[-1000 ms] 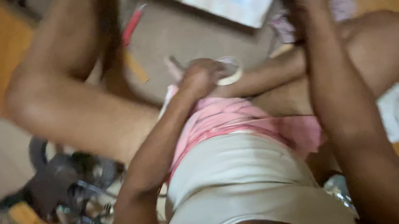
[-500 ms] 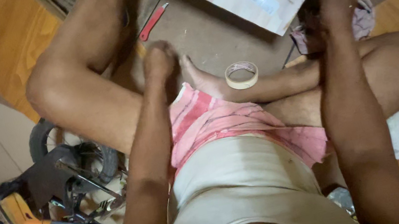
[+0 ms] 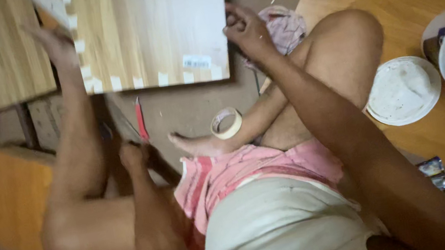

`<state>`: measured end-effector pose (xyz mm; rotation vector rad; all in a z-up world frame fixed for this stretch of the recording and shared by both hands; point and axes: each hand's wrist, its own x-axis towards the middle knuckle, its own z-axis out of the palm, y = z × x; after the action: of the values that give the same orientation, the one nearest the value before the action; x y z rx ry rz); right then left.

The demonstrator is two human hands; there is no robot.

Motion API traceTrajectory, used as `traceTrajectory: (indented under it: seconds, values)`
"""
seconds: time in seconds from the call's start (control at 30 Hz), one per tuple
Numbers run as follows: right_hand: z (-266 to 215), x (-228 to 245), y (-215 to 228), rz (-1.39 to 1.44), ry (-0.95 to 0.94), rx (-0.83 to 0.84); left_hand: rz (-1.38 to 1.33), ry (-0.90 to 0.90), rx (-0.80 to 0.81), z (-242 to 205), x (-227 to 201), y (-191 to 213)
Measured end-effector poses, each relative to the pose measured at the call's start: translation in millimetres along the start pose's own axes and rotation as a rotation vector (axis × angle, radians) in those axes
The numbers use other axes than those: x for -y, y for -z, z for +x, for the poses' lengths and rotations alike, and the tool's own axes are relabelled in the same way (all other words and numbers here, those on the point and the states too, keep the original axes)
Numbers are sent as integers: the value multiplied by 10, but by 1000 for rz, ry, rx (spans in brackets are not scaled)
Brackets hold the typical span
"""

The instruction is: The person sits on the floor and applies masking tape to the edges of a rectangular wooden board. They tear pieces of tape and press them along the sides, then use a metal file to smooth the taped edges and a cloth to wipe the surface.

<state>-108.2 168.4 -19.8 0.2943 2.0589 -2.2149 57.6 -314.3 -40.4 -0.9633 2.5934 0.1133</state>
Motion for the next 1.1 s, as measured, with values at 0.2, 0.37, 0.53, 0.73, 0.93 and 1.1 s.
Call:
traceTrajectory:
  seconds: [0.2, 0.37, 0.53, 0.73, 0.93, 1.1]
  values:
    - [167, 115, -23, -132, 54, -23, -101, 221, 142, -420, -394, 205]
    - [465, 116, 2, -174, 134, -23, -106, 257, 80, -733, -685, 385]
    - [651, 181, 9, -211, 119, 22, -1035, 214, 64, -807, -629, 374]
    - [1014, 347, 35, -302, 58, -39, -1444, 26, 25, -1623, -792, 415]
    - [1669, 62, -94, -243, 95, -140, -1334, -185, -238, -2025, -1473, 1063]
    - [2216, -152, -207, -259, 209, -307, -1024, -300, -230, -1767, -2181, 1492]
